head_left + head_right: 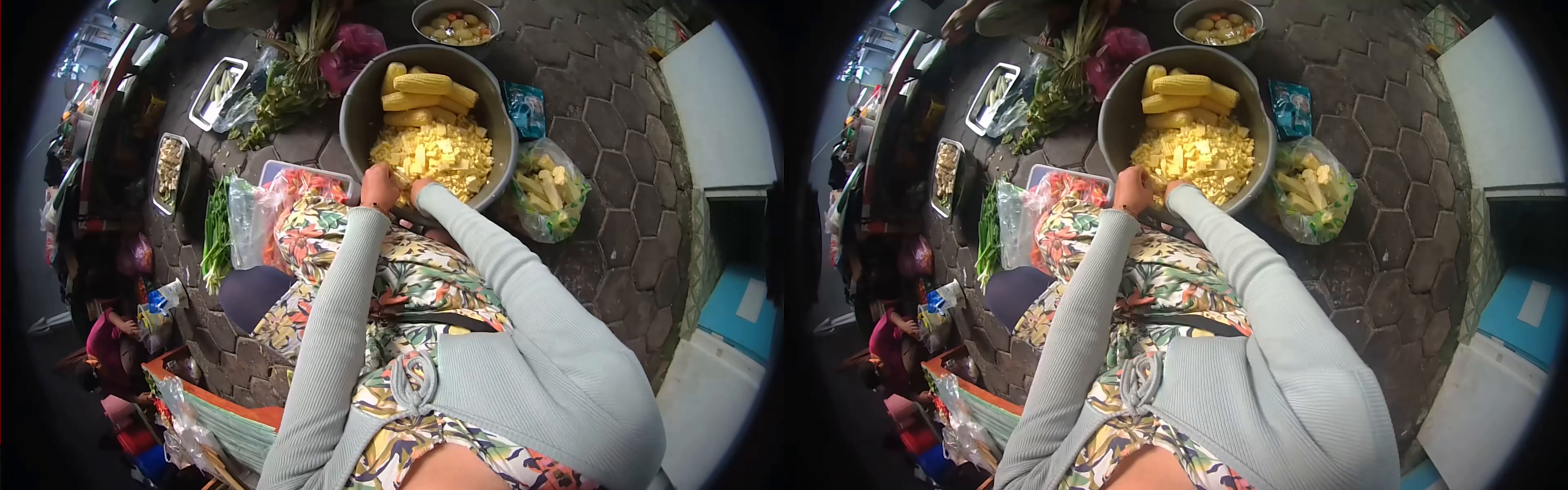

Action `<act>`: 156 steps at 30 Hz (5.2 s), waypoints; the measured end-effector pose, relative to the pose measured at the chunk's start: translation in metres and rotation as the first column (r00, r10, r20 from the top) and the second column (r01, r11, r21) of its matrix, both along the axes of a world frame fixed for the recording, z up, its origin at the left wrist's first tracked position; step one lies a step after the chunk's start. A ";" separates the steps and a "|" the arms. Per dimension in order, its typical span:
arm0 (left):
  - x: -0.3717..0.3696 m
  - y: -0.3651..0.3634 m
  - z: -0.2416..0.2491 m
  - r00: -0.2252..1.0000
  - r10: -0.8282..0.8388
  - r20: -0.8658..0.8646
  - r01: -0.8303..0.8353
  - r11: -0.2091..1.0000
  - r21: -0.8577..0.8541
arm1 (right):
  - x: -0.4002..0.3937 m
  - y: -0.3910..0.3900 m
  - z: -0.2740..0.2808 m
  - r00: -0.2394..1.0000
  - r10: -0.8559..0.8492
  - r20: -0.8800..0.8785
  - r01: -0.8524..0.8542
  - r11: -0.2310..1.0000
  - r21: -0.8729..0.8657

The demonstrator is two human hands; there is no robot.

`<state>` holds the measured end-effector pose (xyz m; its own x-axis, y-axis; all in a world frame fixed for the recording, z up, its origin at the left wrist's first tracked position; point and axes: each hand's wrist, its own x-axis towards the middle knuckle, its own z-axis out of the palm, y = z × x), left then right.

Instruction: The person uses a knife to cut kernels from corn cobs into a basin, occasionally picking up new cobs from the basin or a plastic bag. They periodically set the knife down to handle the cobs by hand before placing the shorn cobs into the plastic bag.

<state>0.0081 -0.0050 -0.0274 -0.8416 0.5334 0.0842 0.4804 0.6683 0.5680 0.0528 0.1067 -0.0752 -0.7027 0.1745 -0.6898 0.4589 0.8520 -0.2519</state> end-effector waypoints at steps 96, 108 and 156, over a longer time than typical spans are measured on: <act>0.017 0.021 0.028 0.997 -0.010 0.071 0.002 0.994 0.114 | 0.061 0.052 0.069 0.939 -0.118 -0.323 0.132 0.991 0.023; 0.013 0.018 0.012 0.998 0.046 0.048 -0.050 0.995 0.087 | 0.001 0.060 0.019 0.995 -0.043 -0.094 0.053 0.992 0.112; 0.000 0.014 -0.008 0.824 0.256 0.505 -0.330 0.942 0.061 | 0.038 0.066 0.012 0.977 0.012 -0.213 -0.012 1.000 0.002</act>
